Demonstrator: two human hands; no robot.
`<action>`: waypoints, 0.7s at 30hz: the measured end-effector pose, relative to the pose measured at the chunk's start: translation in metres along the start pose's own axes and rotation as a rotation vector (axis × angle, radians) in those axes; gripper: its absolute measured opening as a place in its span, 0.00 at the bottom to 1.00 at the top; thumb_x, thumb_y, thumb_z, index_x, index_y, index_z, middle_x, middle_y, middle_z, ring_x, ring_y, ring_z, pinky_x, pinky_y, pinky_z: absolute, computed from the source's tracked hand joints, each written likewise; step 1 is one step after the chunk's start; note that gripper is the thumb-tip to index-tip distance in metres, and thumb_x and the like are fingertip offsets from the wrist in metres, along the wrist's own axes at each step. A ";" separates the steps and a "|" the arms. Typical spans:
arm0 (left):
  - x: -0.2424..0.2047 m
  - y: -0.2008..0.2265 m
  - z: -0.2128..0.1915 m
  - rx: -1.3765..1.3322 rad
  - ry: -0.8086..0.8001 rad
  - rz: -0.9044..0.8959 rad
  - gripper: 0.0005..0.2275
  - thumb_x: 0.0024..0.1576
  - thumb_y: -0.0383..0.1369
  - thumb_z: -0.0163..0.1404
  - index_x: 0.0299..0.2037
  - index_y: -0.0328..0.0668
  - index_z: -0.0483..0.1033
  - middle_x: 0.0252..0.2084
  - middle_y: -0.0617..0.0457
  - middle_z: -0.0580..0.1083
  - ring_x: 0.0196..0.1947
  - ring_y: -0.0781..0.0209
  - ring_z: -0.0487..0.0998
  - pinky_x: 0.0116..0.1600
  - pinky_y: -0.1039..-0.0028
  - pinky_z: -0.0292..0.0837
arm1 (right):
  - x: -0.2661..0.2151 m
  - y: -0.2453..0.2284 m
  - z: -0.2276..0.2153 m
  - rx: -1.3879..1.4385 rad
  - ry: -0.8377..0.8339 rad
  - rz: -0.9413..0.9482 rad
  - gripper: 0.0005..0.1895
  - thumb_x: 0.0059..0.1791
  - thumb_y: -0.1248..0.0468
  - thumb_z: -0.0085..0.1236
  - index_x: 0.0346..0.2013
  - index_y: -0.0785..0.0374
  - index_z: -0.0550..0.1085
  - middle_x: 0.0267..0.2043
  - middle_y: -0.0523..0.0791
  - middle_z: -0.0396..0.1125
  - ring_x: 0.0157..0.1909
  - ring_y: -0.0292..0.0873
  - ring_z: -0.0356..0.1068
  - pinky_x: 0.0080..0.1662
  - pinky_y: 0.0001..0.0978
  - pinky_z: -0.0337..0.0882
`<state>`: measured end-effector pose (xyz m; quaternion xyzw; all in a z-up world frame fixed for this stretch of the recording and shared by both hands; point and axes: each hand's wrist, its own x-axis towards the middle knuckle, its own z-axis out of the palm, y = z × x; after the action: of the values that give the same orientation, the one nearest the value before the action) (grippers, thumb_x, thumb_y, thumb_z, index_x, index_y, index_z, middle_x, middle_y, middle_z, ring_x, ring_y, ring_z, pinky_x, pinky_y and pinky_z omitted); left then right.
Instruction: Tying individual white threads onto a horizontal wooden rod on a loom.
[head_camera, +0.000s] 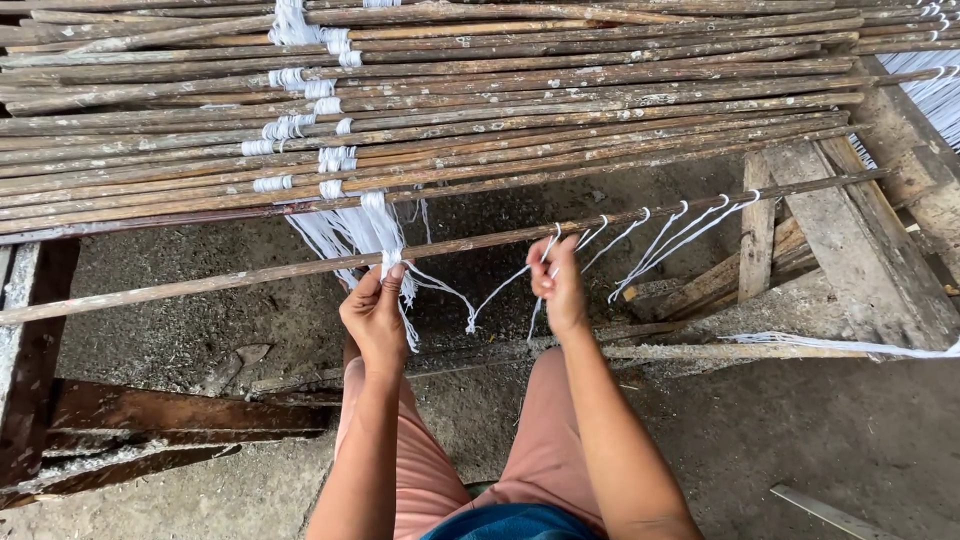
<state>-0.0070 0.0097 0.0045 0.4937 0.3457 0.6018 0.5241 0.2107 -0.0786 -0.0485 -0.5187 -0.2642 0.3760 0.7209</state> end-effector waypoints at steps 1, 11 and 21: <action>0.000 0.002 0.000 0.003 -0.011 -0.005 0.04 0.60 0.26 0.57 0.42 0.33 0.83 0.37 0.46 0.81 0.44 0.68 0.76 0.57 0.67 0.73 | 0.000 0.028 -0.004 -0.131 0.033 -0.068 0.37 0.56 0.31 0.25 0.33 0.59 0.70 0.22 0.36 0.49 0.18 0.26 0.47 0.19 0.13 0.47; 0.001 0.011 -0.001 0.024 -0.072 0.015 0.03 0.60 0.27 0.57 0.36 0.35 0.82 0.29 0.52 0.78 0.36 0.71 0.69 0.51 0.72 0.71 | -0.051 0.241 -0.054 -0.740 0.021 0.127 0.16 0.52 0.47 0.61 0.35 0.56 0.75 0.25 0.46 0.70 0.30 0.45 0.71 0.37 0.36 0.70; 0.008 -0.010 -0.014 -0.044 -0.149 -0.013 0.05 0.63 0.26 0.52 0.35 0.35 0.76 0.24 0.49 0.76 0.26 0.64 0.79 0.42 0.75 0.73 | -0.042 0.193 -0.066 -1.419 -0.085 0.606 0.39 0.53 0.28 0.35 0.61 0.55 0.64 0.58 0.49 0.72 0.62 0.52 0.72 0.64 0.53 0.63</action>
<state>-0.0169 0.0211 -0.0064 0.5231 0.2957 0.5674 0.5631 0.1852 -0.1143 -0.2522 -0.8914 -0.3161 0.3170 0.0706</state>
